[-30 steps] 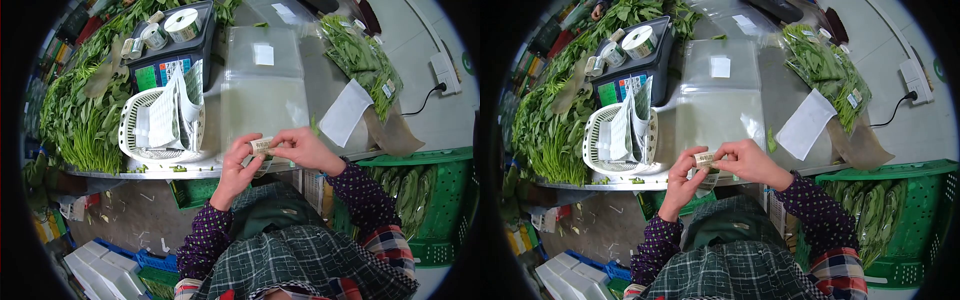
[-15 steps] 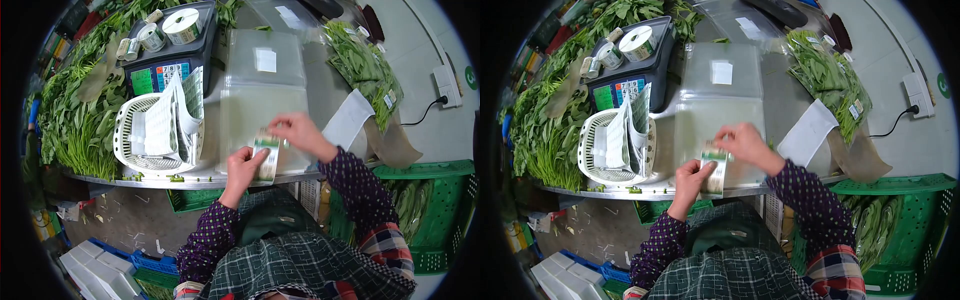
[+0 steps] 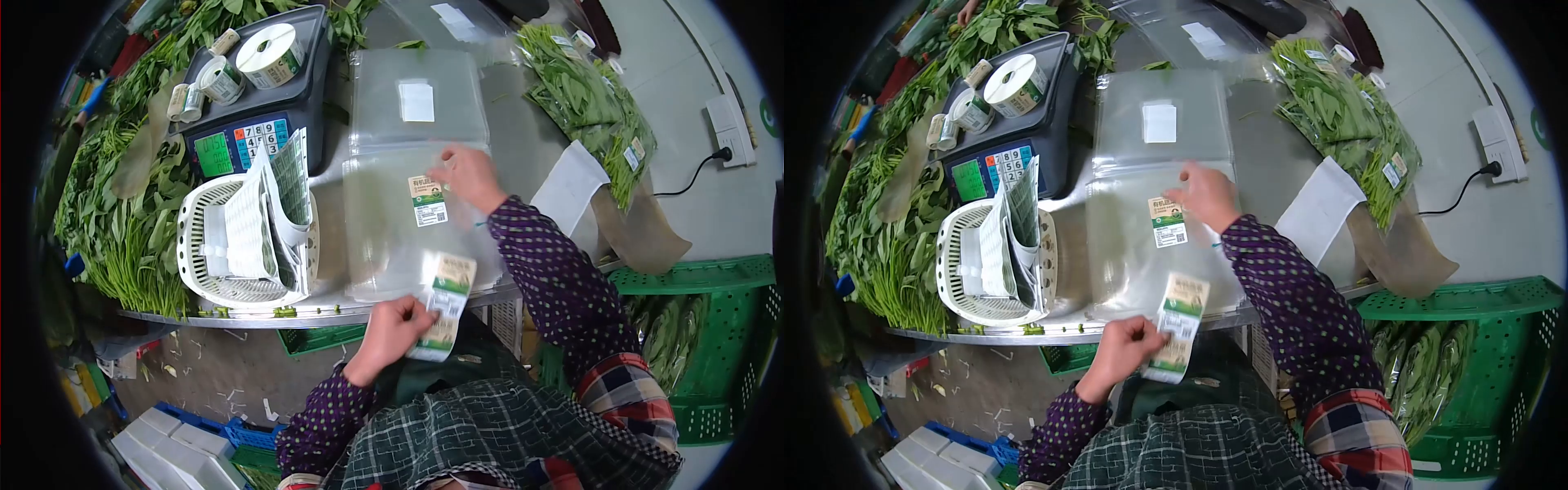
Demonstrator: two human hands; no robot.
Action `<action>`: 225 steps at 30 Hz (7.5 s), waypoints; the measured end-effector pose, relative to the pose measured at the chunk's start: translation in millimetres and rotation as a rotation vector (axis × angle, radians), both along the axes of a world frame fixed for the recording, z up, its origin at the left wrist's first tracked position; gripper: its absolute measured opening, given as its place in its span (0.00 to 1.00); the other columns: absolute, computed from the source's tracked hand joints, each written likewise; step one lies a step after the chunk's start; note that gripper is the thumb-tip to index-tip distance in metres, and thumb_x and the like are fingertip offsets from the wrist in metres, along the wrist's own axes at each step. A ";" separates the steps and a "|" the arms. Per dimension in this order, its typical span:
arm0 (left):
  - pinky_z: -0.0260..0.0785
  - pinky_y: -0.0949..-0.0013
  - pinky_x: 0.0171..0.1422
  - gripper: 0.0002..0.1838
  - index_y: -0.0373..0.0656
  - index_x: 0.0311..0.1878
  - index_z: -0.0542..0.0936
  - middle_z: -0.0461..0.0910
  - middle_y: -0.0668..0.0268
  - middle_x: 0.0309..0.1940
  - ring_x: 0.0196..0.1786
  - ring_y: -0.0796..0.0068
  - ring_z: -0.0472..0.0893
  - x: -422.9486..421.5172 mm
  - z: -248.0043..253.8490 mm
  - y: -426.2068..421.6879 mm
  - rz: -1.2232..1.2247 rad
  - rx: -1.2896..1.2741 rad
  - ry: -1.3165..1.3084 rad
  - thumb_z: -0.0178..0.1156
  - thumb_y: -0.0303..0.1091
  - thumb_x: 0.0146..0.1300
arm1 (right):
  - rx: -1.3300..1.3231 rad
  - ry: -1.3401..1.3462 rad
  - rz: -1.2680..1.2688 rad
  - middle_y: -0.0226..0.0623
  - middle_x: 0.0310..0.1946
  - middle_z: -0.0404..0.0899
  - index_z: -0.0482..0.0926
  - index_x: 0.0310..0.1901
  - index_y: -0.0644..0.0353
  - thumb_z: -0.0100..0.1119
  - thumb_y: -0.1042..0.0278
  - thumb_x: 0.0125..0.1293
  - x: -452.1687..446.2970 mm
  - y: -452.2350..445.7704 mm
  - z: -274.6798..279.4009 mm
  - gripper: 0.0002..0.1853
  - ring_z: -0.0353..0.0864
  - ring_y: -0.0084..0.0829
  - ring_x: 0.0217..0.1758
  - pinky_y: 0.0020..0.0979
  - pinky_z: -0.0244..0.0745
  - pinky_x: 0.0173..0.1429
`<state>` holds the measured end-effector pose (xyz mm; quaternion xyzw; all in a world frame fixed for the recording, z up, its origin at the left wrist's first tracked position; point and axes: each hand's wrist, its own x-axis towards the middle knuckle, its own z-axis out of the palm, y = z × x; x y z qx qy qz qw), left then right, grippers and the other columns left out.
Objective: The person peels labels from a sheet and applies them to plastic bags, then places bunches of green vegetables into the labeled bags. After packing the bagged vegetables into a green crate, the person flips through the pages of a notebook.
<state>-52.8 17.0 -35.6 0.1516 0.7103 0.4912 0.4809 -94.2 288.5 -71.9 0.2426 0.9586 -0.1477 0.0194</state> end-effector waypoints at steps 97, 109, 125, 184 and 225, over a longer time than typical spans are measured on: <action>0.69 0.80 0.34 0.07 0.38 0.40 0.82 0.81 0.73 0.30 0.29 0.88 0.75 34.3 37.0 30.4 -0.087 0.295 0.036 0.63 0.31 0.62 | -0.170 0.699 -0.858 0.42 0.28 0.83 0.83 0.31 0.63 0.72 0.62 0.44 183.4 236.8 -91.4 0.15 0.84 0.36 0.34 0.33 0.77 0.42; 0.71 0.77 0.49 0.07 0.35 0.41 0.81 0.84 0.66 0.37 0.41 0.82 0.79 39.4 30.5 14.6 -0.110 0.256 -0.023 0.59 0.28 0.65 | -0.207 0.654 -0.897 0.48 0.46 0.79 0.69 0.54 0.62 0.76 0.61 0.40 140.8 200.6 -80.1 0.37 0.78 0.47 0.50 0.40 0.72 0.55; 0.61 0.83 0.30 0.21 0.34 0.51 0.75 0.83 0.56 0.36 0.30 0.85 0.75 -5.5 62.6 25.3 0.176 0.508 -0.199 0.48 0.44 0.71 | -0.215 0.896 0.396 0.36 0.33 0.78 0.80 0.31 0.62 0.61 0.83 0.46 145.7 -24.3 175.0 0.09 0.78 0.33 0.36 0.29 0.73 0.39; 0.53 0.75 0.23 0.16 0.32 0.21 0.80 0.69 0.74 0.13 0.20 0.87 0.62 -0.1 41.5 -37.1 0.235 -0.015 0.329 0.67 0.36 0.57 | -0.839 -0.023 0.435 0.31 0.23 0.77 0.77 0.34 0.64 0.63 0.70 0.58 106.8 -110.6 106.6 0.08 0.73 0.21 0.26 0.26 0.70 0.33; 0.61 0.78 0.32 0.10 0.38 0.27 0.82 0.75 0.76 0.21 0.26 0.87 0.69 -38.5 -10.4 25.7 0.395 0.085 -0.189 0.66 0.34 0.60 | -0.567 -0.122 0.313 0.26 0.17 0.73 0.83 0.38 0.64 0.73 0.55 0.50 67.7 -33.4 71.6 0.20 0.71 0.19 0.23 0.25 0.65 0.29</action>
